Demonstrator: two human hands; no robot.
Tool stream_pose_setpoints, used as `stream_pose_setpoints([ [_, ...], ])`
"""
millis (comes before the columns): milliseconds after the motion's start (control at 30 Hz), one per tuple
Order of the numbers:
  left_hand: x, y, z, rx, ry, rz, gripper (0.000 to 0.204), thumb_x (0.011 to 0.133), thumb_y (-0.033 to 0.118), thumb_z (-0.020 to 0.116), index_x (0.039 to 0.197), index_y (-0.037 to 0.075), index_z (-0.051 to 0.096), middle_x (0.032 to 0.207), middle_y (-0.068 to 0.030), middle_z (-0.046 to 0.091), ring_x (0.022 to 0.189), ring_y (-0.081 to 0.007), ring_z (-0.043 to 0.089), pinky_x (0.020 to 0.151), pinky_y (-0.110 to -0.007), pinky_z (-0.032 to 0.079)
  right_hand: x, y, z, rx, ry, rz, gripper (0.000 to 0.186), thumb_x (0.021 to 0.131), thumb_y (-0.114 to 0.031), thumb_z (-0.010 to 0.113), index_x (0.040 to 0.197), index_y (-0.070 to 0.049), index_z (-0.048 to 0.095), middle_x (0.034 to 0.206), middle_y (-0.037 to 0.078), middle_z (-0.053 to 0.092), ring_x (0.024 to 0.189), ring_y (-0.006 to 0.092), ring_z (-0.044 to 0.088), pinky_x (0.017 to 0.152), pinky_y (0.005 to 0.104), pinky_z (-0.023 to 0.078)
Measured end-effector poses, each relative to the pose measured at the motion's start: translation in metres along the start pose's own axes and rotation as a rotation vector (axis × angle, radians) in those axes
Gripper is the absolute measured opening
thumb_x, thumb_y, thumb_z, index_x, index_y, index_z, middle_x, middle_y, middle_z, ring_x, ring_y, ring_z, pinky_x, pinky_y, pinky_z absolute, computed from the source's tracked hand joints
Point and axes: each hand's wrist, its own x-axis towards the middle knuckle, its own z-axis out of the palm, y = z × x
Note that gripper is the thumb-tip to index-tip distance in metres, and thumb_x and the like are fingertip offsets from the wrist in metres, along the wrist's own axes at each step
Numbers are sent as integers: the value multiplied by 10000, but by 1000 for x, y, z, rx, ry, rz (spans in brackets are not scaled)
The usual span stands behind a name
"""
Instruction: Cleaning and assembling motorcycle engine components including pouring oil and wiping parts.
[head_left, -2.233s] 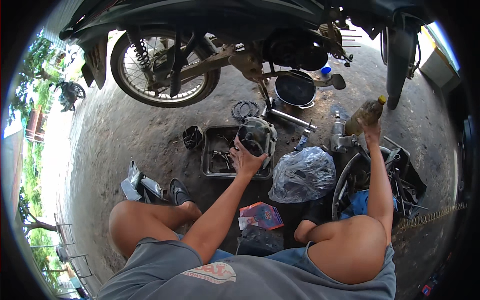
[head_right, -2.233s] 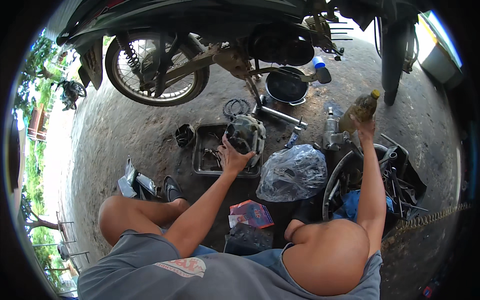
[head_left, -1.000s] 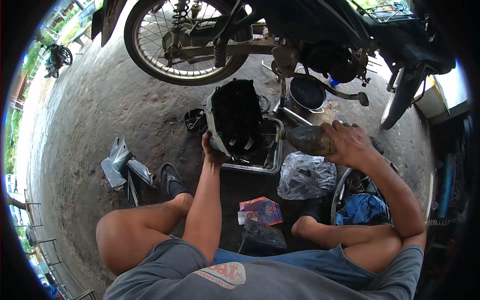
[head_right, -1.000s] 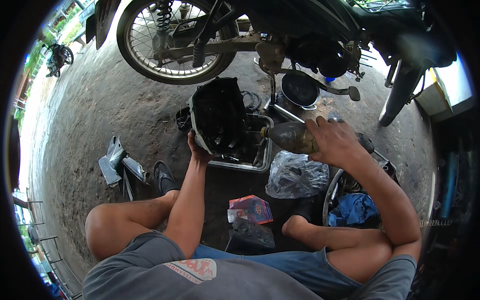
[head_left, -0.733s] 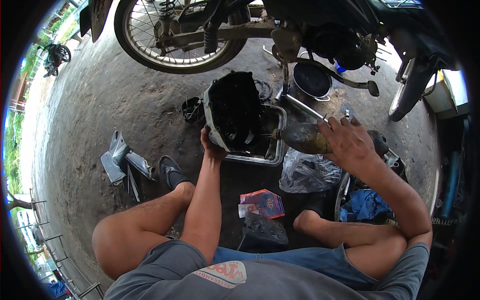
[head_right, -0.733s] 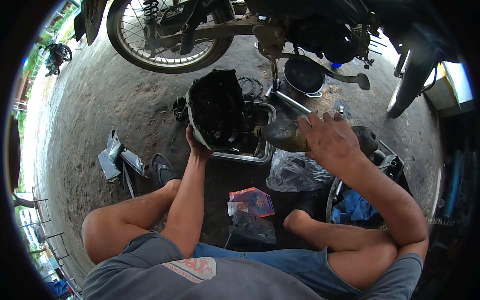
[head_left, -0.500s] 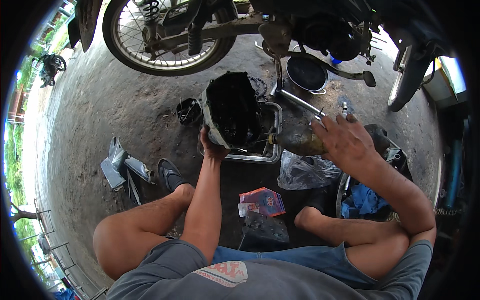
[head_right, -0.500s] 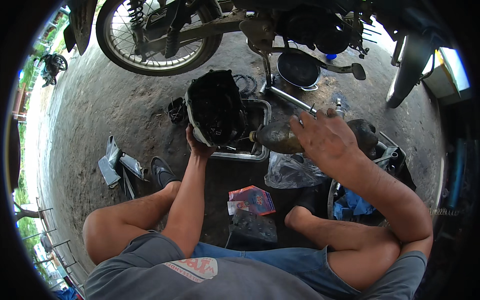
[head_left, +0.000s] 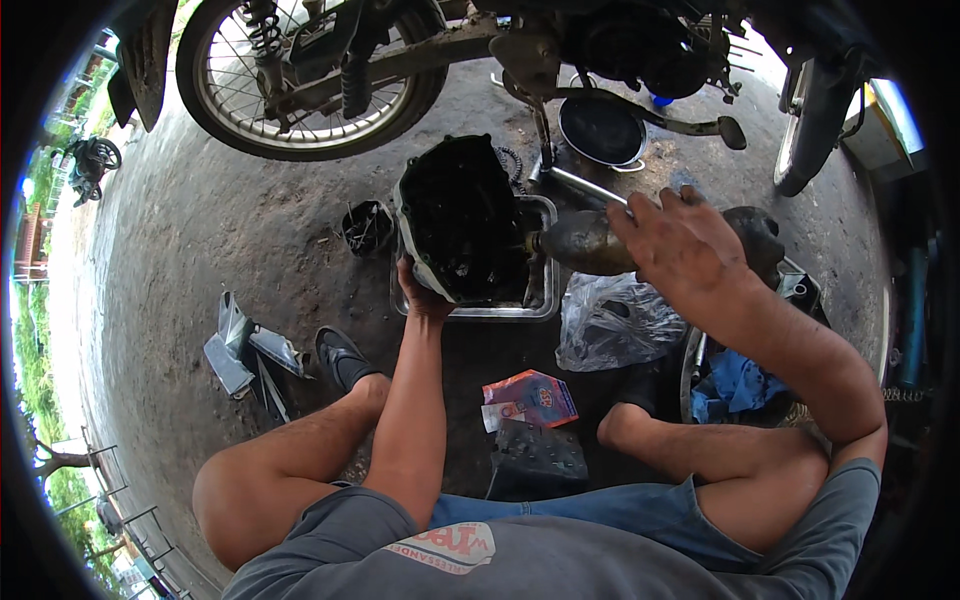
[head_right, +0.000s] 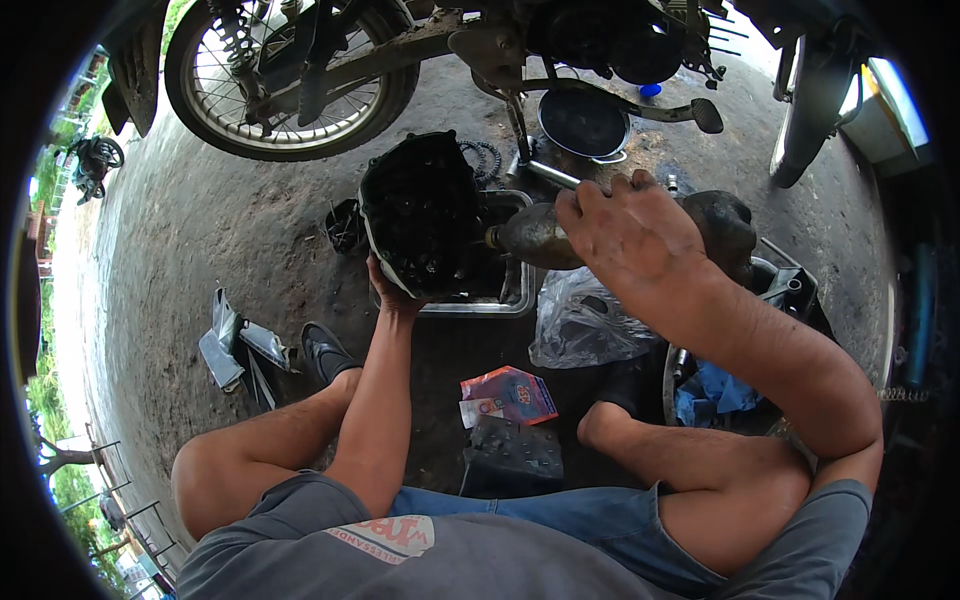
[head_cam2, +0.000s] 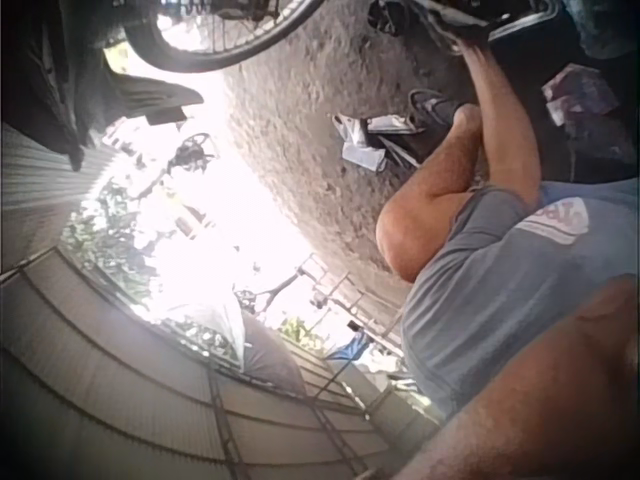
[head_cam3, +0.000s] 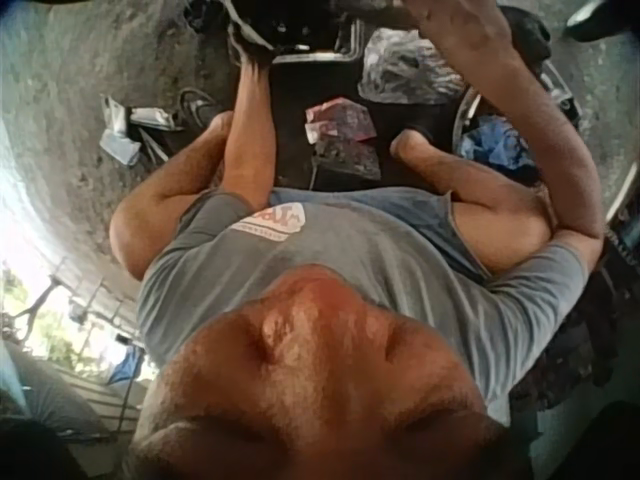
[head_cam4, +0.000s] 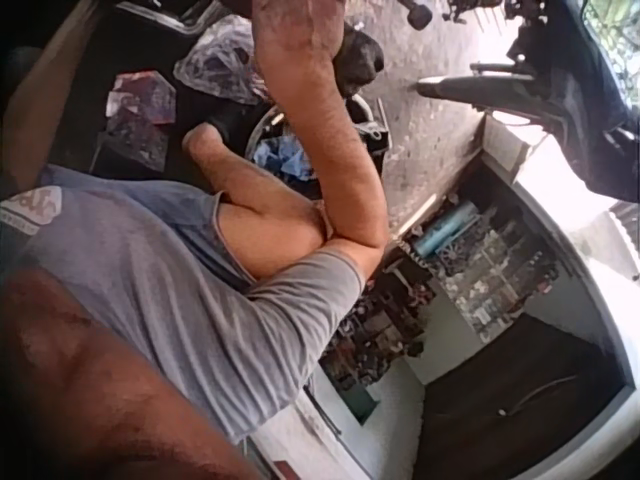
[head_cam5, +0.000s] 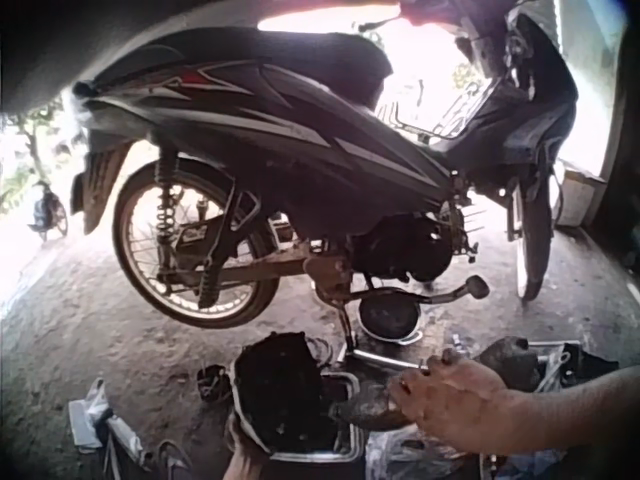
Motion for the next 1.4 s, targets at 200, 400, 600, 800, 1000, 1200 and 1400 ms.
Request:
stream_pose_setpoints([
  [200, 4, 5, -11, 32, -8, -32, 891, 794, 542, 731, 1529, 117, 461, 1445, -130, 587, 1286, -334, 603, 1089, -525, 504, -2, 3, -8, 1, 25, 14, 485, 824, -129, 678, 1286, -16, 579, 1074, 84, 642, 987, 235, 666, 867, 346, 500],
  [400, 18, 9, -32, 118, 43, -142, 778, 780, 485, 759, 1419, 94, 548, 1308, -92, 658, 1232, -298, 619, 1083, -462, 494, -11, -2, 12, -50, 126, -66, 540, 812, -148, 667, 1325, -8, 574, 1081, 104, 631, 963, 237, 651, 823, 362, 501],
  [600, 10, -8, -20, 30, 44, -130, 899, 796, 607, 702, 1526, 139, 464, 1457, -109, 580, 1311, -327, 581, 1100, -521, 480, -3, 7, 22, 247, 238, -62, 581, 784, -184, 707, 1321, -10, 568, 1069, 94, 611, 918, 229, 629, 791, 351, 492],
  [800, 1, -39, -12, -36, 70, -92, 966, 823, 773, 584, 1592, 224, 386, 1585, -82, 461, 1414, -335, 488, 1170, -557, 405, 12, 3, 10, 17, 323, 46, 497, 779, -113, 718, 1249, -6, 600, 1014, 99, 655, 875, 231, 659, 789, 356, 502],
  [1000, 6, -53, -18, -202, 97, -121, 898, 887, 758, 532, 1591, 219, 387, 1593, -93, 450, 1429, -342, 472, 1183, -566, 396, 8, 5, -4, 284, 284, -129, 717, 719, -181, 802, 1359, 7, 538, 1103, 115, 642, 968, 265, 659, 811, 388, 518],
  [1200, 6, -59, -5, -300, 82, -177, 705, 991, 588, 509, 1536, 143, 461, 1545, -119, 509, 1418, -320, 490, 1206, -543, 367, 7, 4, -11, 335, 256, -164, 762, 706, -203, 816, 1379, -4, 518, 1178, 112, 623, 1040, 259, 643, 867, 403, 506],
  [1400, 6, -60, 6, -240, 70, -205, 682, 970, 568, 566, 1508, 151, 508, 1556, -110, 501, 1446, -322, 457, 1227, -557, 326, 18, 9, -9, 225, 249, -67, 765, 729, -225, 820, 1398, -21, 511, 1239, 116, 615, 1119, 261, 635, 929, 408, 497],
])
